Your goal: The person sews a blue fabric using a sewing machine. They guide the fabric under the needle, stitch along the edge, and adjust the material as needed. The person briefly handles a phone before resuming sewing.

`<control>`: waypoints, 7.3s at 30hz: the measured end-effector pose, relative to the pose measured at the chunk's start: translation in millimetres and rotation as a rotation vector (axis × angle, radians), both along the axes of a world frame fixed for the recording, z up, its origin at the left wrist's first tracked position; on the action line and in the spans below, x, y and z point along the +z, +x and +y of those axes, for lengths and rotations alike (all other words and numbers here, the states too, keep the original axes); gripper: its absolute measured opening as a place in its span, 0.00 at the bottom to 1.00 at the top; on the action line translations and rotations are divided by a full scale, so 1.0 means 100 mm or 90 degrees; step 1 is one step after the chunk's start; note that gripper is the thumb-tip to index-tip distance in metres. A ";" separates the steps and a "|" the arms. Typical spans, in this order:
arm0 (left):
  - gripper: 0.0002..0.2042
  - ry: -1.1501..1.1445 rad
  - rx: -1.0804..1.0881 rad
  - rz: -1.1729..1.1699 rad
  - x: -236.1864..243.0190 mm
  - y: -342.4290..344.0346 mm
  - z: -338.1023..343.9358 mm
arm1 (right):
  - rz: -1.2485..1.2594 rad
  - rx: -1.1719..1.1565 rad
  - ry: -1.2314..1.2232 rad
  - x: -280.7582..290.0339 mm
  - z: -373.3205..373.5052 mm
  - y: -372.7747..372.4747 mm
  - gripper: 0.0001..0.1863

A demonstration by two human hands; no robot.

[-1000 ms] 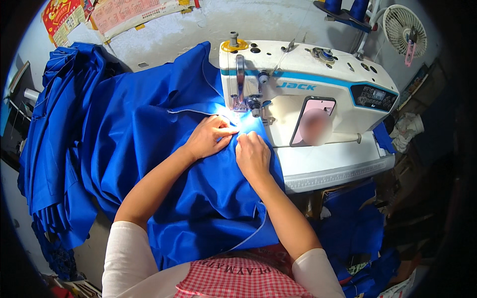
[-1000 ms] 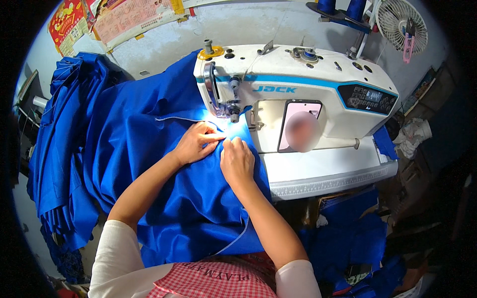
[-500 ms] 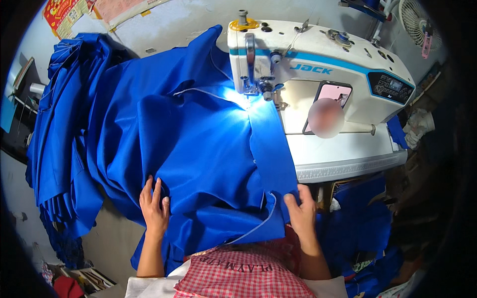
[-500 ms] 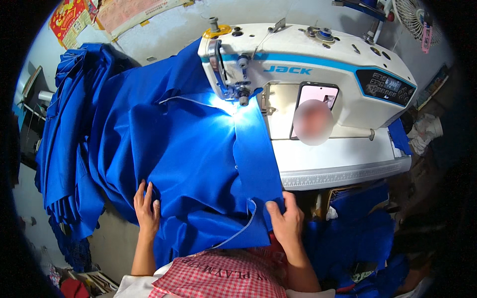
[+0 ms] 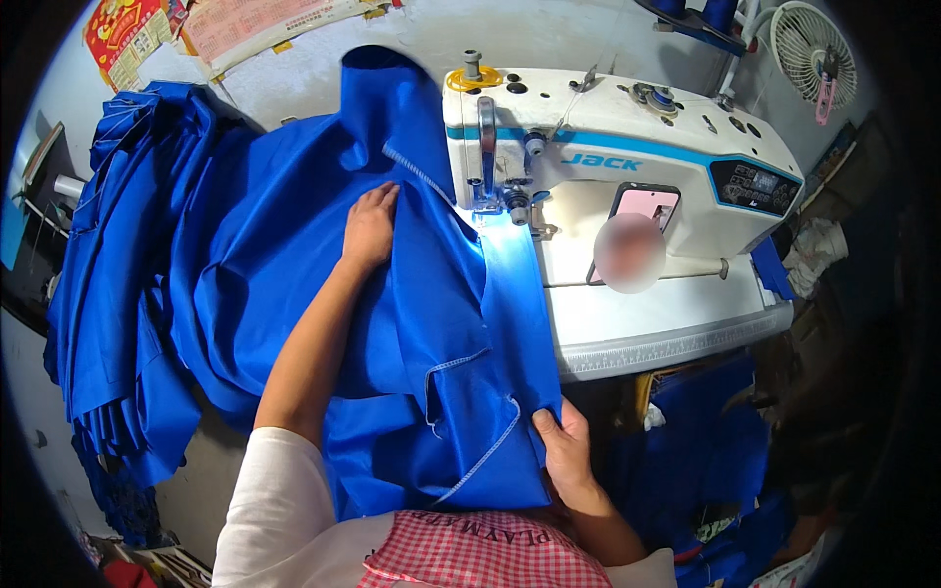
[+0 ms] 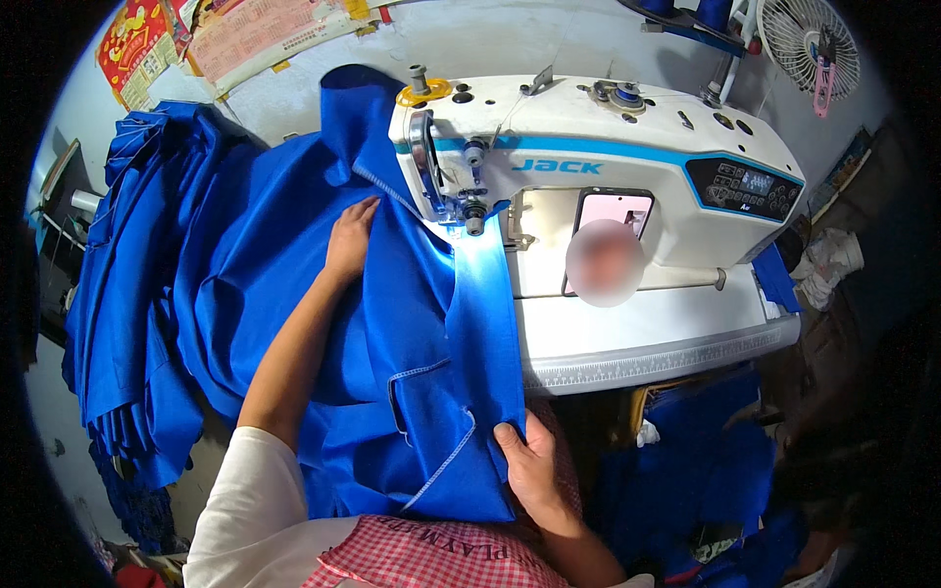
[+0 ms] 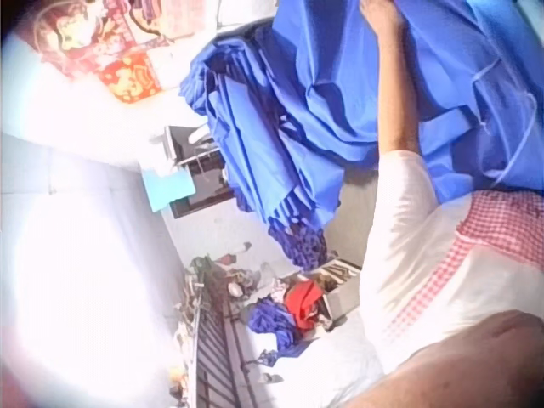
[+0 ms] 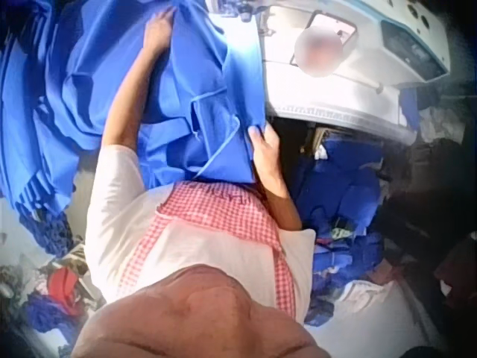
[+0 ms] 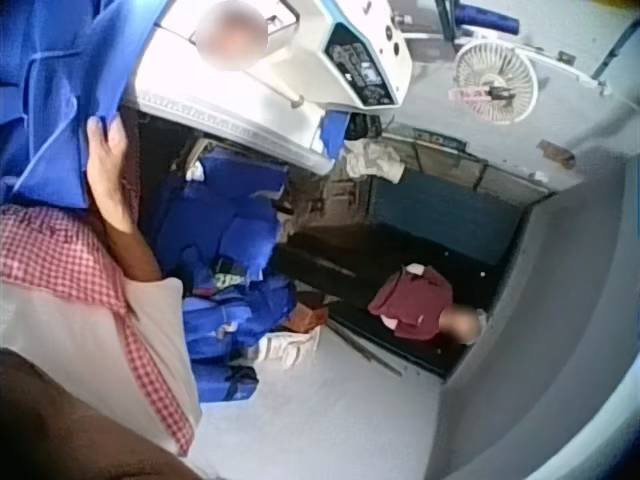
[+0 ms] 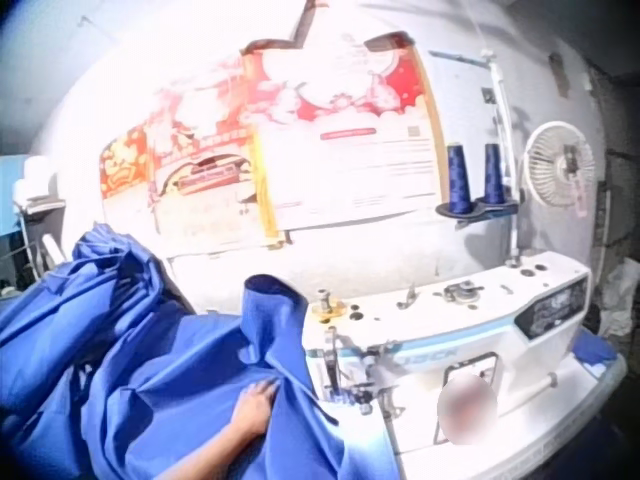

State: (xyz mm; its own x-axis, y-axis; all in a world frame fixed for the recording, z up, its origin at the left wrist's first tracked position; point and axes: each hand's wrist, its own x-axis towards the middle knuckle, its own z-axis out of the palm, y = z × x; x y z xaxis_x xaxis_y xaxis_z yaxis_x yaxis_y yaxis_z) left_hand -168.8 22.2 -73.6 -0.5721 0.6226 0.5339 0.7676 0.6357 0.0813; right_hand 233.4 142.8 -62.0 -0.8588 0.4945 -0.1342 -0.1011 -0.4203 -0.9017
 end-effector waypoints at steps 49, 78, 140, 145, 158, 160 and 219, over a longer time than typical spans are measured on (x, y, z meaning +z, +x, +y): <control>0.18 0.056 -0.080 -0.164 0.38 1.80 0.13 | -0.257 -0.167 0.815 0.23 0.14 -1.32 0.24; 0.08 0.037 -0.271 -0.015 0.28 1.23 0.54 | -0.052 -0.242 1.026 0.08 0.18 -1.26 0.13; 0.09 0.118 -0.109 -0.076 0.30 1.20 0.08 | -0.064 -0.167 0.962 0.14 0.20 -1.45 0.06; 0.07 0.103 -0.160 -0.067 0.36 1.10 0.16 | -0.073 -0.173 0.961 0.12 0.20 -1.45 0.07; 0.11 0.067 -0.193 -0.114 0.42 1.72 0.24 | -0.059 -0.196 0.956 0.10 0.20 -1.47 0.05; 0.14 0.099 -0.210 -0.108 0.32 1.75 0.25 | -0.058 -0.200 0.940 0.09 0.20 -1.46 0.05; 0.15 0.075 -0.192 -0.117 0.36 1.55 0.38 | -0.779 -0.564 0.588 0.22 4.14 0.61 0.18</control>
State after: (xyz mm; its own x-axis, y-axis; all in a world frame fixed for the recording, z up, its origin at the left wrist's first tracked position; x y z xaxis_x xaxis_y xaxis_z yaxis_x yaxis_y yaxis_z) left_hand -14.0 59.9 -38.0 -0.4655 0.7185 0.5167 0.8847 0.3616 0.2943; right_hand 294.4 556.6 -39.6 0.0519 0.9900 0.1309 0.8556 0.0235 -0.5171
